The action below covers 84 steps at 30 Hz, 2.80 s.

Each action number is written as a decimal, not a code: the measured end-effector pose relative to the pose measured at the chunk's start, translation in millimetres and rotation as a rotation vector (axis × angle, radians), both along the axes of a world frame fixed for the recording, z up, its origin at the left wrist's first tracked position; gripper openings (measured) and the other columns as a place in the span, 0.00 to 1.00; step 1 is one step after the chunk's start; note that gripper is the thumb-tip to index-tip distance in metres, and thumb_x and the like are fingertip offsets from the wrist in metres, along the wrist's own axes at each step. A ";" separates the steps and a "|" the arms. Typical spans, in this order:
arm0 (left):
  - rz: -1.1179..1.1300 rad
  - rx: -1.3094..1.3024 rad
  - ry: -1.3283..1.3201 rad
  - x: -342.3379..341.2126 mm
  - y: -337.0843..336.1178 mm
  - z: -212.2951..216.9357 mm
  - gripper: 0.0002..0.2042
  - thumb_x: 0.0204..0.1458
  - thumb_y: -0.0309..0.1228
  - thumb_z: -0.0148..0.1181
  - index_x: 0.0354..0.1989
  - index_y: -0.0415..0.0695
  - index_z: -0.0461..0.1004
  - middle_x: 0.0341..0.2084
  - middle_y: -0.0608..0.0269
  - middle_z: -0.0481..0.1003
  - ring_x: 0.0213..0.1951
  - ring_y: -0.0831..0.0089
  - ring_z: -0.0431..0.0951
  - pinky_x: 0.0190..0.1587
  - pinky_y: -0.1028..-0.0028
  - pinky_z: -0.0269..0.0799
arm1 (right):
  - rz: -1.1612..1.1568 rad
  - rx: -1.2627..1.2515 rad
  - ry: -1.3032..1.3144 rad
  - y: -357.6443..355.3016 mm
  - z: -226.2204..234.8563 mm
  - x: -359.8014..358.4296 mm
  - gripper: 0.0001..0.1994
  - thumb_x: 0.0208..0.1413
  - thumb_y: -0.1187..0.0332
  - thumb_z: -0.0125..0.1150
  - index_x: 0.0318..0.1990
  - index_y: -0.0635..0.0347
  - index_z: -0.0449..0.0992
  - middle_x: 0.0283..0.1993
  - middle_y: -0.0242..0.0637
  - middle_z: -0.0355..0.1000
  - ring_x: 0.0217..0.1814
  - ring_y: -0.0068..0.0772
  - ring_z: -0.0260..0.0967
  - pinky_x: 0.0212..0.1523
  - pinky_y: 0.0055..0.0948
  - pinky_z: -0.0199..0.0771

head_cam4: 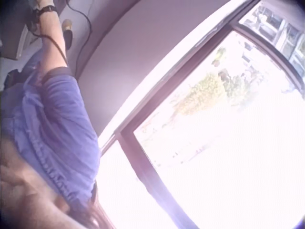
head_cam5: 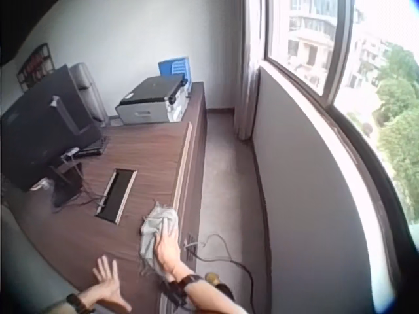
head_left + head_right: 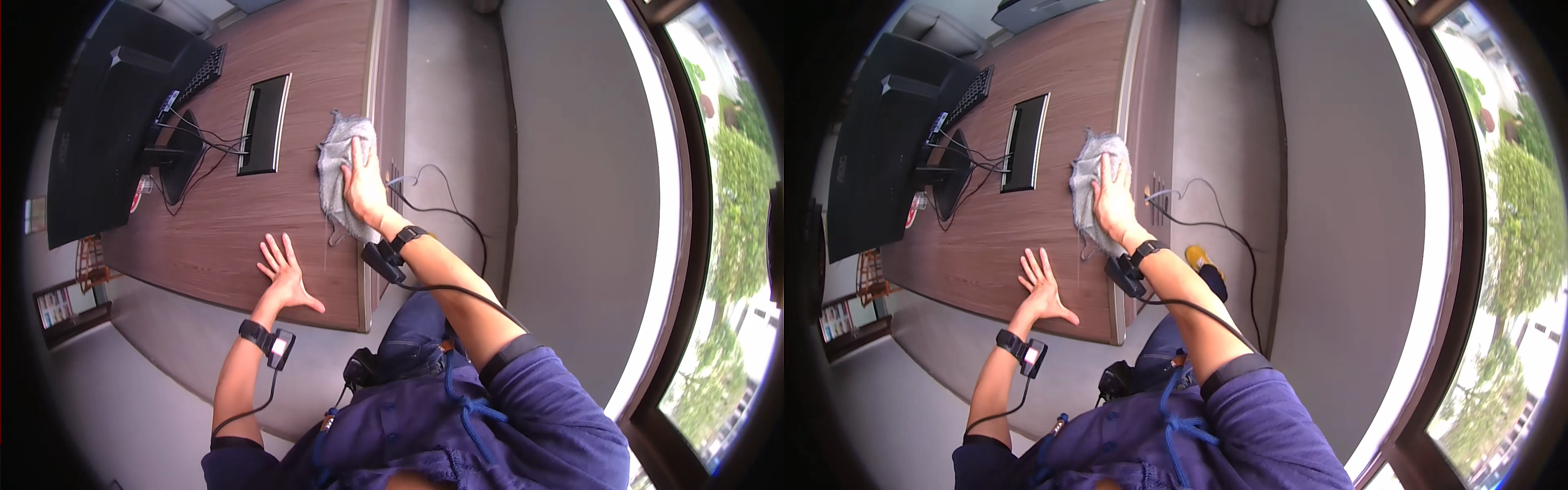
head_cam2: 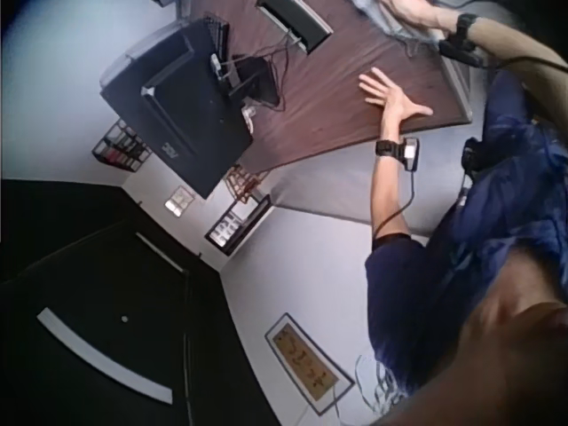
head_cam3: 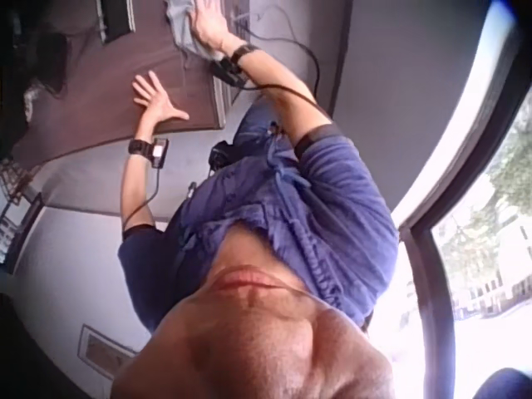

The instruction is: Wring out a cloth in a bucket of water and wipe down a door and an office desk.

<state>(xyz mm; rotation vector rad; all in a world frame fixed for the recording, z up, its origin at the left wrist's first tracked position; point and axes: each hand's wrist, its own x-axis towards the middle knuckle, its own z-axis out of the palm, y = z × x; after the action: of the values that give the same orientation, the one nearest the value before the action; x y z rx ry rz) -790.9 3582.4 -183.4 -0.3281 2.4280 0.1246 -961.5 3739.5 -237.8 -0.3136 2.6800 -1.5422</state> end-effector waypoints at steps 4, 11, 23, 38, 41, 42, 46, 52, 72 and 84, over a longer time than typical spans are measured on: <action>0.052 0.015 0.035 7.2 -9.0 7.0 0.82 -0.04 0.51 0.76 0.60 0.38 0.16 0.57 0.30 0.15 0.60 0.35 0.15 0.53 0.32 0.28 | -0.003 -0.012 -0.003 -25.8 1.9 -60.1 0.28 0.56 0.66 0.45 0.63 0.59 0.45 0.61 0.68 0.43 0.57 0.68 0.53 0.54 0.43 0.63; 0.071 0.031 0.022 -2.0 -13.8 0.5 0.81 -0.04 0.52 0.75 0.62 0.37 0.21 0.58 0.29 0.17 0.61 0.37 0.17 0.54 0.34 0.24 | -0.081 0.126 0.187 -39.6 -17.7 -128.1 0.28 0.56 0.65 0.46 0.63 0.57 0.46 0.60 0.66 0.45 0.55 0.65 0.55 0.52 0.45 0.63; 0.074 -0.069 -0.100 -8.9 -19.0 5.3 0.81 -0.03 0.52 0.75 0.61 0.35 0.20 0.58 0.29 0.17 0.61 0.37 0.18 0.55 0.34 0.26 | 0.037 0.266 0.079 -45.9 -17.8 -135.0 0.30 0.56 0.64 0.45 0.62 0.65 0.43 0.62 0.71 0.36 0.61 0.68 0.46 0.58 0.43 0.57; 0.892 0.112 0.246 -206.7 24.5 -3.1 0.64 0.30 0.61 0.63 0.61 0.33 0.23 0.60 0.32 0.21 0.62 0.41 0.21 0.56 0.36 0.29 | -0.043 0.766 0.405 -93.9 -16.2 -431.8 0.33 0.54 0.50 0.37 0.61 0.67 0.52 0.62 0.65 0.46 0.66 0.67 0.35 0.61 0.60 0.33; 1.216 0.104 0.085 -267.8 18.1 -9.8 0.65 0.30 0.64 0.62 0.60 0.30 0.24 0.59 0.29 0.24 0.62 0.36 0.24 0.58 0.41 0.33 | -0.017 0.780 0.467 -112.6 5.5 -471.5 0.33 0.54 0.50 0.37 0.58 0.71 0.56 0.59 0.62 0.54 0.64 0.64 0.43 0.61 0.58 0.35; 1.227 0.098 0.064 -280.6 10.3 -13.3 0.65 0.30 0.64 0.62 0.60 0.30 0.24 0.59 0.29 0.24 0.62 0.36 0.24 0.58 0.41 0.33 | -0.008 0.810 0.446 -119.8 8.9 -476.6 0.33 0.53 0.50 0.37 0.57 0.72 0.57 0.58 0.62 0.55 0.63 0.64 0.44 0.60 0.58 0.35; 1.342 -0.068 -0.132 -312.5 -0.4 -37.4 0.64 0.29 0.65 0.62 0.59 0.24 0.34 0.59 0.26 0.37 0.63 0.39 0.35 0.58 0.47 0.45 | 0.044 0.764 0.459 -123.2 3.3 -490.0 0.34 0.53 0.48 0.39 0.57 0.73 0.57 0.57 0.64 0.55 0.64 0.62 0.44 0.61 0.60 0.33; 1.186 0.434 -0.010 -321.2 -8.4 -7.8 0.44 0.35 0.62 0.59 0.41 0.22 0.68 0.39 0.37 0.71 0.48 0.50 0.69 0.52 0.66 0.63 | 0.754 0.429 0.271 -117.8 10.2 -384.3 0.44 0.45 0.41 0.48 0.64 0.62 0.45 0.64 0.66 0.39 0.68 0.64 0.26 0.61 0.64 0.21; 1.377 0.416 -0.074 -306.3 1.1 -43.8 0.62 0.24 0.65 0.64 0.45 0.10 0.43 0.43 0.13 0.48 0.55 0.33 0.45 0.57 0.47 0.41 | 1.477 0.174 0.679 -365.9 -24.0 -325.3 0.29 0.54 0.53 0.37 0.60 0.61 0.57 0.67 0.40 0.46 0.70 0.35 0.35 0.68 0.36 0.27; 1.494 0.172 0.059 -319.6 5.5 -28.6 0.77 0.17 0.64 0.68 0.46 0.20 0.07 0.47 0.13 0.11 0.52 0.25 0.09 0.48 0.30 0.20 | 1.488 0.366 0.468 -453.9 -1.3 -295.3 0.37 0.50 0.43 0.42 0.63 0.57 0.50 0.67 0.42 0.44 0.70 0.41 0.35 0.67 0.39 0.30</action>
<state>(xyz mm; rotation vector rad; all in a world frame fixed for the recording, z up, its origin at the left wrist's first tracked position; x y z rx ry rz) -1110.4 3587.9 -212.0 -1.9475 1.6786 0.9509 -1256.8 3285.6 -239.0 -2.1119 1.7471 -0.4847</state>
